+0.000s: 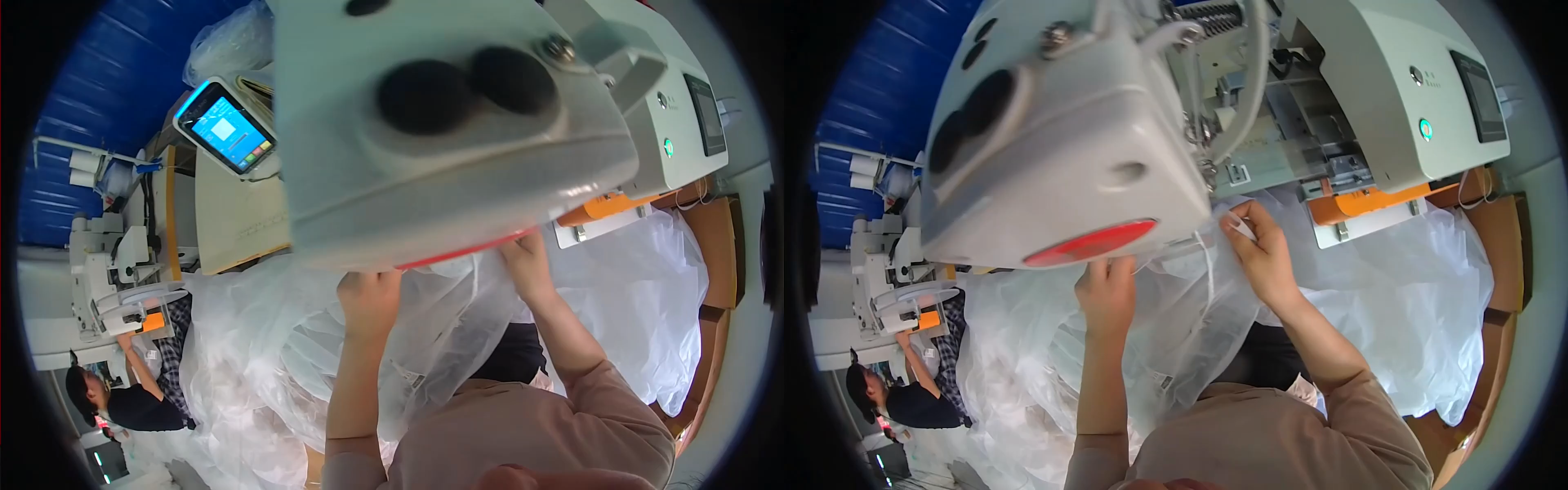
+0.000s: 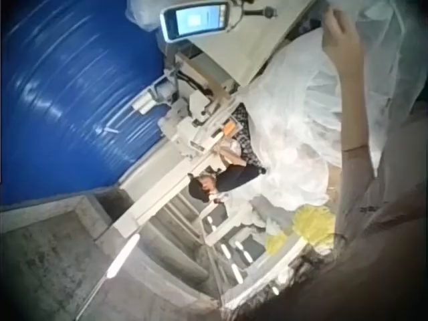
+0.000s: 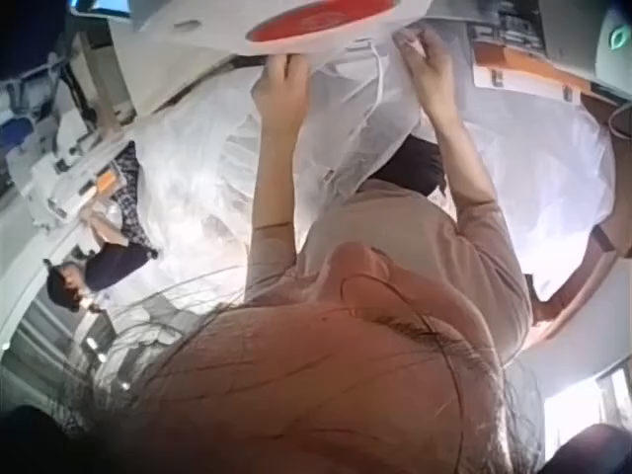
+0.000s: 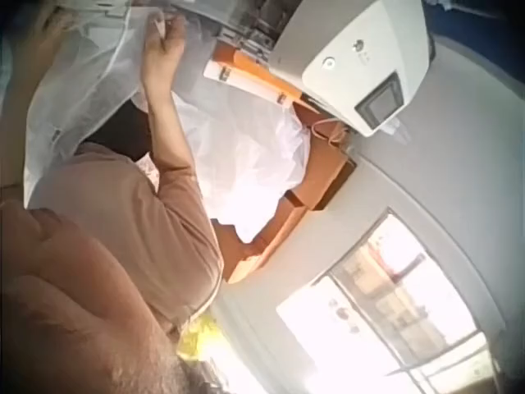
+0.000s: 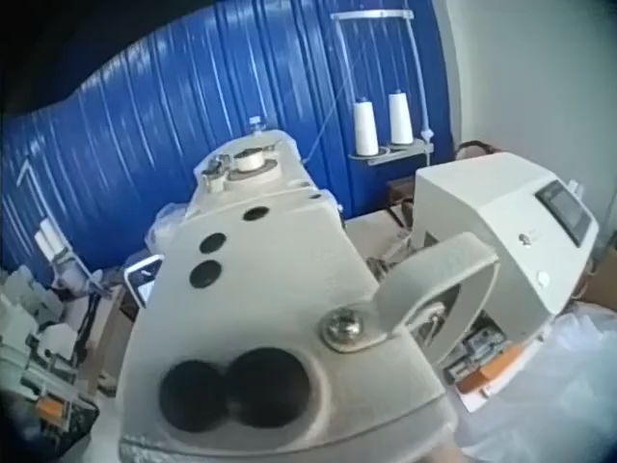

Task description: Feeding and arranging large sheets of white fabric through an industrial sewing machine.

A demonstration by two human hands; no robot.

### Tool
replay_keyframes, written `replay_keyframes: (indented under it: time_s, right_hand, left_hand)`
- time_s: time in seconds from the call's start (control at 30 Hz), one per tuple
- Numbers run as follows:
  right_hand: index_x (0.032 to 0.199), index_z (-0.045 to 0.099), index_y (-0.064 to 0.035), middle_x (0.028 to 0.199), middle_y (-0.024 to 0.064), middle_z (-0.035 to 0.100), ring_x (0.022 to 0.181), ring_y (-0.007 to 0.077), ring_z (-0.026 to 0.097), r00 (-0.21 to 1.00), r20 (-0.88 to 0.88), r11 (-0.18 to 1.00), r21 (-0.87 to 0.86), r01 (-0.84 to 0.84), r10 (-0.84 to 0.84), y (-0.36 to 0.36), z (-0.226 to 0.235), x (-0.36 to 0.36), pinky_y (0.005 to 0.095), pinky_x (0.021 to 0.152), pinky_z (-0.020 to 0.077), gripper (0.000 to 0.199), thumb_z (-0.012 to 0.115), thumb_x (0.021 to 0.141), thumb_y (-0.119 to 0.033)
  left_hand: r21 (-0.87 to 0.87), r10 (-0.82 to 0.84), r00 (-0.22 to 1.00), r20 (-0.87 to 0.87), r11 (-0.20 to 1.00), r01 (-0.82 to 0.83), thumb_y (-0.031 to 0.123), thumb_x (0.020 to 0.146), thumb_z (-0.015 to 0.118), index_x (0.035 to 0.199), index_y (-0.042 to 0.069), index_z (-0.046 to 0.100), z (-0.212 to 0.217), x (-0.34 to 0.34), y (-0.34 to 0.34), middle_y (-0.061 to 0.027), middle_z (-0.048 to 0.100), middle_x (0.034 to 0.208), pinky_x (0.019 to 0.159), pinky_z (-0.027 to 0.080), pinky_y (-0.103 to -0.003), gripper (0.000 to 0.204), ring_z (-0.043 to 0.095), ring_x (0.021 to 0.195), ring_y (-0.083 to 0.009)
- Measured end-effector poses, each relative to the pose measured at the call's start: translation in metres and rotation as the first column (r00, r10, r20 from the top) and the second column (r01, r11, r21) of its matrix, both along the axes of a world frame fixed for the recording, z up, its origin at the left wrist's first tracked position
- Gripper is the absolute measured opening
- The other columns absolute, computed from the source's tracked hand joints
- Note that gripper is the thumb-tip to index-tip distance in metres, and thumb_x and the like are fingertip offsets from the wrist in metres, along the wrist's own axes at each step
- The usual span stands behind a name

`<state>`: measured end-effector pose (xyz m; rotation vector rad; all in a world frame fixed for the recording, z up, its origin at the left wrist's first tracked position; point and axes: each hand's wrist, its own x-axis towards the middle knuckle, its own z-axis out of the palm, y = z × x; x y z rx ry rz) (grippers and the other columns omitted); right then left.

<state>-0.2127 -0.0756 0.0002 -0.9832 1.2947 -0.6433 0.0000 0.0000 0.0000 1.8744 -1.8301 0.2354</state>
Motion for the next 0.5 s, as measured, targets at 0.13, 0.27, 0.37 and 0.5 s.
replay_keyframes:
  time_s: [0.13,0.27,0.37,0.5]
  right_hand:
    - [0.108,0.054,0.0006,0.089,0.0043,0.056,0.085,0.0119,0.054,0.987,-0.16,0.72,-0.686,-0.108,-0.004,-0.026,-0.005,-0.02,0.0255,0.078,0.0446,0.027,0.056,0.08,0.002]
    - [0.122,0.046,0.0033,0.113,0.0129,0.055,0.105,0.018,0.05,0.921,-0.381,0.862,-0.49,-0.126,-0.082,0.001,-0.01,-0.004,0.0271,0.092,0.0377,0.035,0.053,0.09,-0.01]
    - [0.125,0.044,0.005,0.12,0.0132,0.053,0.108,0.0169,0.049,0.938,-0.319,0.617,-0.768,-0.173,-0.134,-0.008,-0.017,-0.005,0.0254,0.093,0.0366,0.036,0.05,0.092,-0.008]
    - [0.126,0.043,0.0053,0.121,0.0123,0.052,0.108,0.0168,0.049,0.98,-0.177,0.806,-0.591,-0.031,-0.092,-0.03,-0.024,-0.016,0.0255,0.093,0.0367,0.038,0.051,0.091,-0.007]
  left_hand:
    - [-0.019,0.009,1.0,-0.014,1.0,-0.009,0.012,0.074,0.061,0.088,0.009,0.056,0.002,-0.015,-0.013,-0.0072,0.052,0.07,0.051,0.045,-0.035,0.015,0.055,0.059,-0.0231]
    - [-0.019,-0.089,0.958,-0.274,0.996,0.087,0.009,0.069,0.068,0.081,0.011,0.059,0.006,0.023,0.025,-0.0068,0.053,0.074,0.056,0.046,-0.037,0.015,0.056,0.066,-0.0258]
    - [-0.142,-0.008,0.973,-0.229,0.99,-0.026,0.008,0.069,0.066,0.083,0.01,0.059,-0.007,0.032,0.026,-0.0055,0.05,0.076,0.057,0.046,-0.036,0.015,0.055,0.071,-0.0253]
    - [-0.205,0.16,0.987,-0.027,0.965,-0.162,0.009,0.07,0.059,0.082,0.009,0.055,-0.021,0.056,0.019,-0.0068,0.049,0.075,0.06,0.048,-0.036,0.012,0.055,0.071,-0.0254]
